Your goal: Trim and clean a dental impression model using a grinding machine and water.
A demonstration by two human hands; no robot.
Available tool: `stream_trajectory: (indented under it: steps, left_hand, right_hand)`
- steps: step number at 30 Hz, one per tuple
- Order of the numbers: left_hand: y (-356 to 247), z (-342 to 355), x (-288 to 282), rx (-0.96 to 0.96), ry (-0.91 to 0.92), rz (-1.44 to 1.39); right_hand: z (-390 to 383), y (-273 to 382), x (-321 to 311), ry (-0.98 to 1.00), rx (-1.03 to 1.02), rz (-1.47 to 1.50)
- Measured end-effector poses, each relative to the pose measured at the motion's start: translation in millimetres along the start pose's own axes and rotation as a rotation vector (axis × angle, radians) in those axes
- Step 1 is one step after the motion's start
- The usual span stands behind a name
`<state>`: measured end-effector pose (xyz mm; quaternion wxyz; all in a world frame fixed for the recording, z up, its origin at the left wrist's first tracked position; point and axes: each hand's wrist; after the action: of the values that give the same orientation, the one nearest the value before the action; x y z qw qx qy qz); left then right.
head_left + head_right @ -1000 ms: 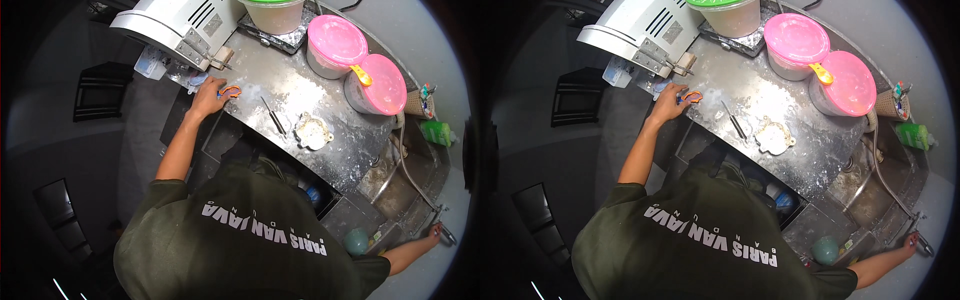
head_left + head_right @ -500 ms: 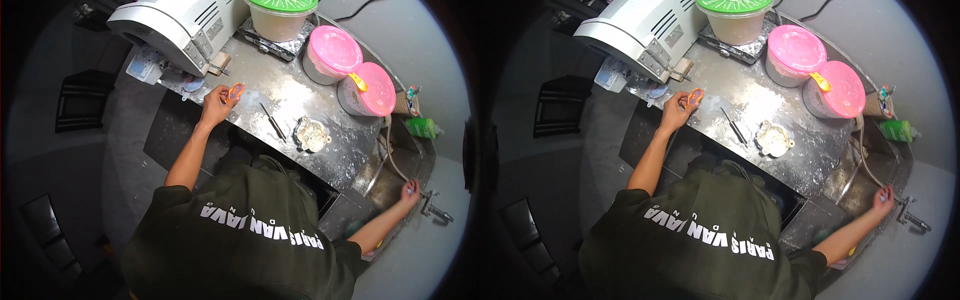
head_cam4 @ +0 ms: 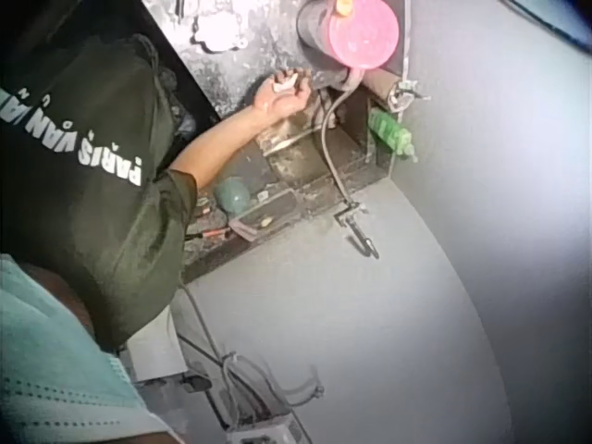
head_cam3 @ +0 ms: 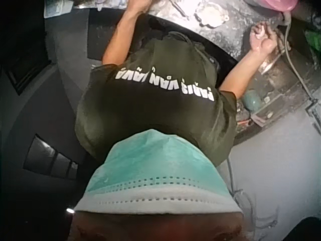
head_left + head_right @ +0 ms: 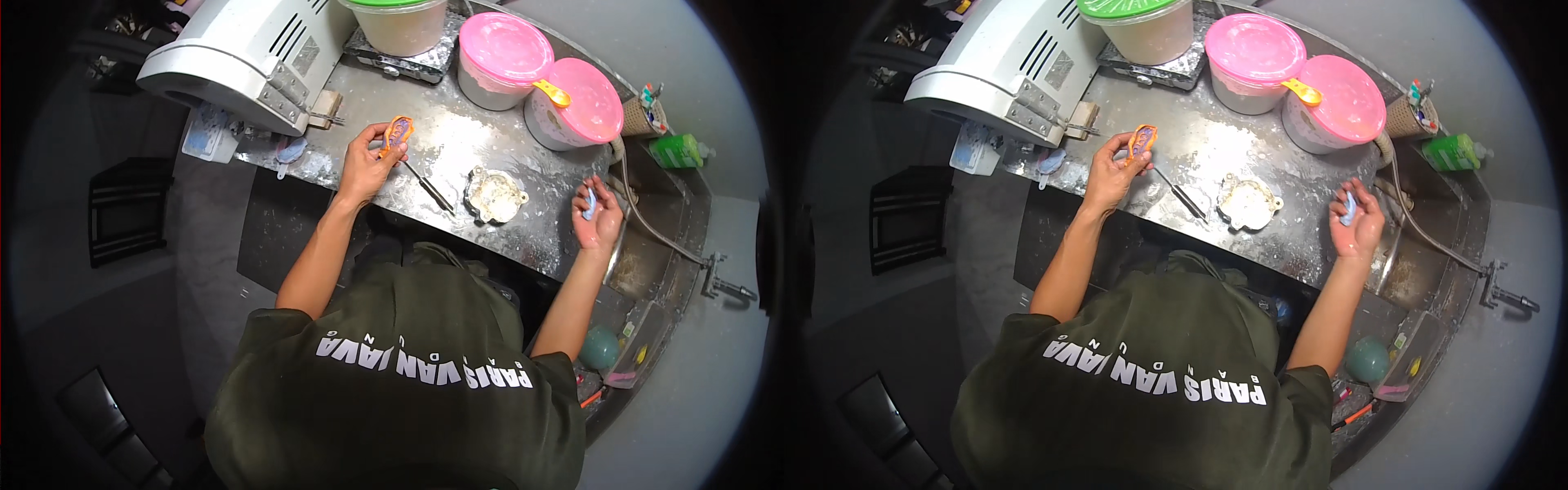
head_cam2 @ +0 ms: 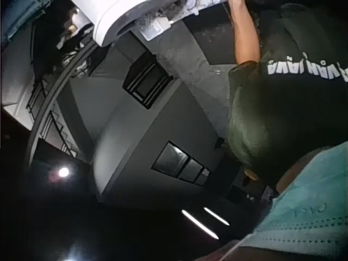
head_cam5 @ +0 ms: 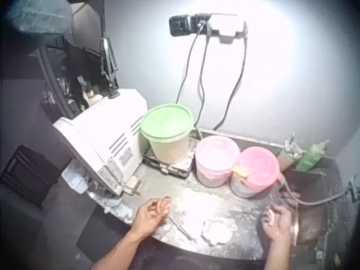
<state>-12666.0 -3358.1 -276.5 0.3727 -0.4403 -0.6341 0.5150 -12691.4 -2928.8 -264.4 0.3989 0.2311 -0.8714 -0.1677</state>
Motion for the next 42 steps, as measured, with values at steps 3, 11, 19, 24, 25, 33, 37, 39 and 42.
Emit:
stream_trajectory:
  steps: [3,11,19,24,25,33,37,39,42]
  left_hand:
    - [-5.1,-1.2,10.8,-0.006,0.025,-0.037]
    - [-15.8,-6.8,30.7,-0.034,0.058,-0.009]
    - [-19.3,-14.1,57.2,-0.081,0.044,-0.052]
    - [-32.0,-18.2,75.0,-0.132,0.093,-0.221]
    - [-35.0,-20.0,81.0,-0.131,0.092,-0.221]
    - [-67.8,-49.3,142.9,0.11,0.394,-0.05]
    - [-56.6,-49.9,169.6,0.167,0.473,0.04]
    - [-54.1,-51.3,180.4,0.205,0.471,0.039]
    - [-56.7,-55.9,190.2,0.245,0.438,0.05]
  right_hand:
    - [7.1,-14.7,0.0,0.119,0.016,0.034]
    - [-2.0,-32.1,44.0,0.293,0.069,0.146]
    - [-11.2,-21.3,49.6,0.306,0.043,0.165]
    - [-11.9,-20.3,45.4,0.313,0.053,0.22]
    - [-12.6,-20.5,44.7,0.325,0.059,0.248]
    - [-27.0,-30.2,64.8,0.401,0.067,0.314]
    - [-36.8,-41.2,73.9,0.502,0.005,0.234]
    - [-38.4,-45.1,79.4,0.47,-0.013,0.21]
    - [-38.2,-48.7,82.6,0.453,-0.023,0.18]
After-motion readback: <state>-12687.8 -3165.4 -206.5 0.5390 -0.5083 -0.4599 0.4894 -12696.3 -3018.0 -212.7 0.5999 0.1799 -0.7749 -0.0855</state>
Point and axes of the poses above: each hand's wrist, its own z-axis towards the middle knuckle, its own x-axis out of the palm, y = z × x, and after that the axes turned 13 degrees about -y, right-handed
